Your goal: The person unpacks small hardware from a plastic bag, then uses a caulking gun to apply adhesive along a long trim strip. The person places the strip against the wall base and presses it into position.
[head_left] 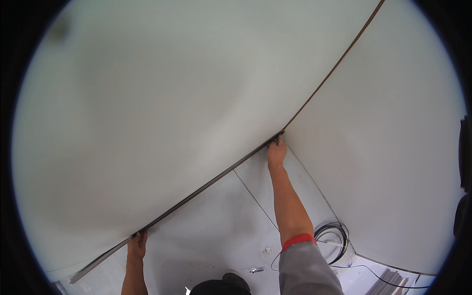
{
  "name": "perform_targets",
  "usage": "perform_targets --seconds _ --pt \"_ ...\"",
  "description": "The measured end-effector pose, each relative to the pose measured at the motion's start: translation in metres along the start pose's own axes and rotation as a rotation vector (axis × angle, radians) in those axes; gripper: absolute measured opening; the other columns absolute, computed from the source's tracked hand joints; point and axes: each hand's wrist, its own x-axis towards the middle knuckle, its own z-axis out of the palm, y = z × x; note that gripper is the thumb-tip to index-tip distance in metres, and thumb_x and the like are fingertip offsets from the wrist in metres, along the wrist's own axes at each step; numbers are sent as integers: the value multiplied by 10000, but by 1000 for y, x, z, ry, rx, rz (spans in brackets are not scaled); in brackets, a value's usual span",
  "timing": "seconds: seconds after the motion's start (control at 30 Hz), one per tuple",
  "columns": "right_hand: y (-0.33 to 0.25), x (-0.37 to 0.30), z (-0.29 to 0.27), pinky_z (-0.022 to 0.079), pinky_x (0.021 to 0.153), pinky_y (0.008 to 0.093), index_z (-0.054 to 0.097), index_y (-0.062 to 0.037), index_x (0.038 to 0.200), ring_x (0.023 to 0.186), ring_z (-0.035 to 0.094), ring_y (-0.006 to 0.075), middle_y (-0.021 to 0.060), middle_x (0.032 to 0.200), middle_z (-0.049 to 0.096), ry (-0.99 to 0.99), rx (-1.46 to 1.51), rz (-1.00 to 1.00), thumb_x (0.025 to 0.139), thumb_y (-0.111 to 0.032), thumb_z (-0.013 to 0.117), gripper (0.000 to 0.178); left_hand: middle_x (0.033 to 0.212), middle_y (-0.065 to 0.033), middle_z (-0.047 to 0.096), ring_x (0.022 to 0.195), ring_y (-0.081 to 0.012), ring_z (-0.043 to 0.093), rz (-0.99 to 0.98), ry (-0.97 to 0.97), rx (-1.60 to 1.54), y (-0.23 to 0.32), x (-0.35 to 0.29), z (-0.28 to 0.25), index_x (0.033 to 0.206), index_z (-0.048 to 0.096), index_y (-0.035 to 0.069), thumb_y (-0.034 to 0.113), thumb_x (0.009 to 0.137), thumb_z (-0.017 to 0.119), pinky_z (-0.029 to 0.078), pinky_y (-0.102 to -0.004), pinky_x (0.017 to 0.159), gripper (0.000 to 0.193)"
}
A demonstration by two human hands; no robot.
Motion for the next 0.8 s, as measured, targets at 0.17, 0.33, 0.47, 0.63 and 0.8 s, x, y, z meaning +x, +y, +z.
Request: perform_targets --seconds 0.17,0.33,0.47,0.63,0.8 --pt "-14 -24 12 493 922 395 556 98 1307 1031 636 396 298 1166 647 35 -79 -20 873 -38 458 466 1347 -129 548 1233 -287 569 78 -94 83 -4 11 -11 1358 479 15 -12 1004 482 510 -408 1081 355" --pt "-64 -125 41 471 994 455 512 92 1355 1154 589 470 329 1272 599 98 -97 13 873 -31 454 501 1315 -131 542 1213 -282 565 33 -34 -41 -6 12 -12 1342 482 24 -39 994 492 519 -422 1069 354" --pt "-89 -232 67 470 992 463 466 90 1398 1159 582 469 321 1310 578 39 -31 1 887 -25 450 524 1318 -133 527 1187 -289 570 -13 -40 -21 1 -1 7 1354 462 42 -63 983 490 529 -438 1059 387" --pt "-104 -397 119 457 977 508 488 96 1333 1111 579 497 320 1226 612 -407 -68 190 887 -67 462 476 1304 -137 532 1146 -295 587 22 31 -47 -2 0 -10 1370 440 43 -64 967 529 554 -440 1024 426" --pt "-35 -463 158 494 768 489 677 -50 774 812 654 349 182 819 682 -642 -610 -851 798 -103 593 102 1060 -132 639 919 -252 654 25 -109 15 -15 27 23 1230 539 5 20 943 628 614 -410 813 301"
